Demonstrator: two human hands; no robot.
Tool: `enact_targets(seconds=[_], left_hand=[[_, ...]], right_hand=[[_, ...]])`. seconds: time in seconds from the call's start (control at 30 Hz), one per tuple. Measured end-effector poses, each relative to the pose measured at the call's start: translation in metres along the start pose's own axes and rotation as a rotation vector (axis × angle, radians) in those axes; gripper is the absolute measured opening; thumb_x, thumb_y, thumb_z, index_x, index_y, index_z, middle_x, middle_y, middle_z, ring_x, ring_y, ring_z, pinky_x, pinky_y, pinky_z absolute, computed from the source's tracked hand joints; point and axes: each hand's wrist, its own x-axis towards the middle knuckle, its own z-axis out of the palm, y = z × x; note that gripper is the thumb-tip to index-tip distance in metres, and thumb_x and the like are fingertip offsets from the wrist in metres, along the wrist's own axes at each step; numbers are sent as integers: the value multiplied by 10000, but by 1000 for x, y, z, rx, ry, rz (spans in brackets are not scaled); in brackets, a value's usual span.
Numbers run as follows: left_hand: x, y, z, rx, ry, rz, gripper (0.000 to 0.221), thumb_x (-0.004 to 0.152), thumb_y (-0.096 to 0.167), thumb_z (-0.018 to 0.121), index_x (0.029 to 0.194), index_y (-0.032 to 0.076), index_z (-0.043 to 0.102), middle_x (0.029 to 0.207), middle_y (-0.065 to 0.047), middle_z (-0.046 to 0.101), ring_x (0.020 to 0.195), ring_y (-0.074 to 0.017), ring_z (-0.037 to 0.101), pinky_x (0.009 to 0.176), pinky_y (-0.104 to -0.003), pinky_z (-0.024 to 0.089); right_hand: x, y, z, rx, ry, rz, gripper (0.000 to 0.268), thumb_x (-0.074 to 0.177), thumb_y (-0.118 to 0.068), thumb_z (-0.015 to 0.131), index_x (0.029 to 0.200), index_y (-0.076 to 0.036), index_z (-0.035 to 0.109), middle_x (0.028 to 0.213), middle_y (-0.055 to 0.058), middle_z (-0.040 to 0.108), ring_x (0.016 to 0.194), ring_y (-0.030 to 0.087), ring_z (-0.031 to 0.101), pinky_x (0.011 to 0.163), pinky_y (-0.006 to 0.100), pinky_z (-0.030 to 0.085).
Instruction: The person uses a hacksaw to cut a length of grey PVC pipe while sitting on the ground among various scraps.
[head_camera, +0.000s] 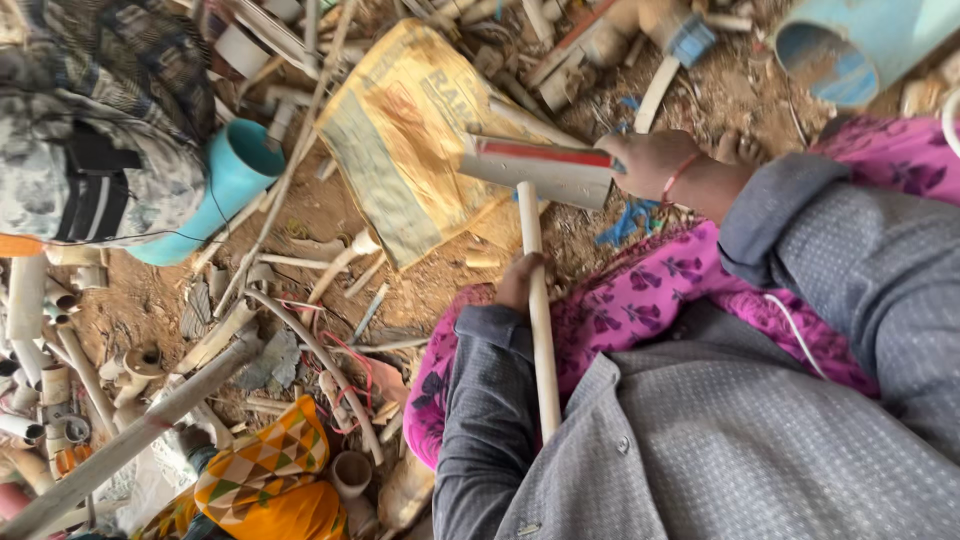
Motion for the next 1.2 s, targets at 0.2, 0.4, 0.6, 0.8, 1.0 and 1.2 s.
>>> enact_targets(seconds=[0.2,0.4,0.6,0.8,1.0,1.2], left_hand=[[6,28,32,-219,-21,-21,366,967,388,600,1123,57,609,765,-126,621,634,-259,676,549,-360,573],[31,41,33,-136,11,262,391,1019,375,558,1185,35,656,902,-103,641,688,-231,700,612,-347,570],[12,83,-15,193,151,830,347,1051,326,474,1146,30,627,1004,-101,695,824,-198,721,726,-330,629],[-112,170,-13,-289,468,1055,289,1084,262,561,1183,-6,605,839,-101,621,753,-180,616,682,-291,500],[-185,217,1,-485,659,1332,165,986,154,637,1110,60,582,912,-36,635,853,-158,666,783,-295,543],[-220,186,-6,-520,937,1525,136,989,100,696,1010,75,563,904,-39,614,806,-145,596,735,-310,505]], right_hand=[[52,57,66,129,39,82,808,884,-635,616,1540,-206,419,1191,199,710,1063,390,704,886,516,558],[54,73,86,-142,-158,31,586,855,-529,659,1330,-191,598,1176,156,740,1082,332,717,935,454,567],[40,55,73,-230,-241,-19,475,819,-459,716,1202,-180,697,1171,129,750,1102,292,717,981,407,564],[36,53,73,-225,-271,-9,609,694,-416,824,1255,-216,692,1177,94,764,1102,254,747,984,381,590],[36,60,53,-294,-284,2,741,723,-569,813,1378,-272,634,1299,134,709,1220,289,681,1054,380,536],[36,62,48,-215,-313,34,835,675,-590,832,1387,-213,612,1264,193,738,1175,320,730,1024,384,566]])
